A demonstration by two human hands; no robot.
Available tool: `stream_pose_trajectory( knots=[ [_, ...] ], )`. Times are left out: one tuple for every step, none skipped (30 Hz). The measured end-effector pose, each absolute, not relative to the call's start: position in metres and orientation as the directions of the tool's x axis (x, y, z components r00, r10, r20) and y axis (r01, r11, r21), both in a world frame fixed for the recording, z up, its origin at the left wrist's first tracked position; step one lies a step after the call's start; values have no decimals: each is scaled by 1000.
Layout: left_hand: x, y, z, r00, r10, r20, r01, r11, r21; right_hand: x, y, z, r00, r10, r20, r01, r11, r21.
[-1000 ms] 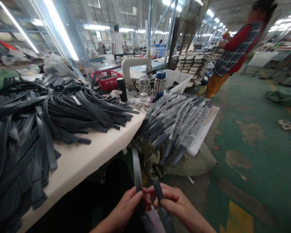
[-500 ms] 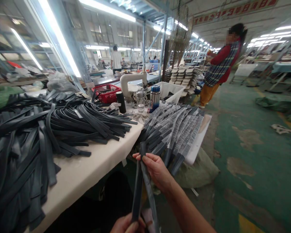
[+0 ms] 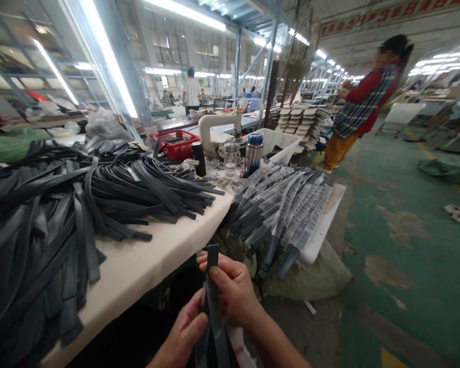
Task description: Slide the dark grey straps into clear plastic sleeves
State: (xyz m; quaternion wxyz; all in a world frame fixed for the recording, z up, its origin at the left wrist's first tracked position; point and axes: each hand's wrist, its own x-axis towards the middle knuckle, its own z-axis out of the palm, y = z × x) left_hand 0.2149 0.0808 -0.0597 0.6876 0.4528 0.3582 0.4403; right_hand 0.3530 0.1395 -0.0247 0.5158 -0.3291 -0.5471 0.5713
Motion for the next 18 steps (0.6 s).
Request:
stream_pose_trajectory(
  knots=[
    [217,85,-56,328,939,-99,-290,200,936,350,137,-27,-256,950,181,-209,128,-969],
    [220,87,-53,303,946,-116,-278,205,939,348,136,-29,-257,952,166,-200,115,-973],
    [223,88,-53,292,946,-138,-246,214,945,347,136,-30,-259,955,144,-200,93,-975],
    [226,88,-55,285,947,-149,-204,212,956,347,136,-31,-262,958,118,-210,63,-976],
    [228,87,-57,284,948,-142,-157,192,969,347,136,-30,-266,960,92,-228,30,-973],
    [229,84,-61,289,950,-117,-104,153,983,348,137,-29,-264,962,72,-255,2,-967],
    [230,82,-64,299,951,-83,-43,100,994,349,138,-27,-258,964,60,-285,-16,-958],
    [230,79,-68,311,949,-49,22,44,999,350,138,-25,-246,968,58,-316,-24,-948],
    [229,76,-72,323,946,-19,83,-9,996,351,138,-22,-230,971,62,-347,-22,-938],
    [228,73,-75,340,941,0,133,-48,990,351,138,-20,-214,974,68,-369,-16,-929],
    [227,70,-79,359,933,3,168,-68,983,352,137,-18,-201,977,75,-383,-8,-924],
    [225,68,-81,372,928,-2,188,-73,979,353,137,-16,-193,978,81,-393,-2,-920],
    [224,66,-84,382,924,-12,198,-70,978,354,137,-15,-192,978,84,-399,0,-917],
    [222,64,-86,384,923,-19,202,-63,977,356,138,-14,-198,977,81,-401,-6,-916],
    [220,63,-88,380,925,-18,202,-63,977,358,139,-15,-204,976,72,-396,-15,-918],
    [219,61,-89,360,933,-10,201,-67,977,361,141,-17,-197,978,66,-379,-14,-925],
    [217,60,-91,320,948,-1,204,-68,977,364,142,-19,-173,983,67,-343,4,-939],
    [215,58,-92,256,967,4,208,-59,976,367,142,-23,-137,988,78,-286,36,-958]
  ],
)
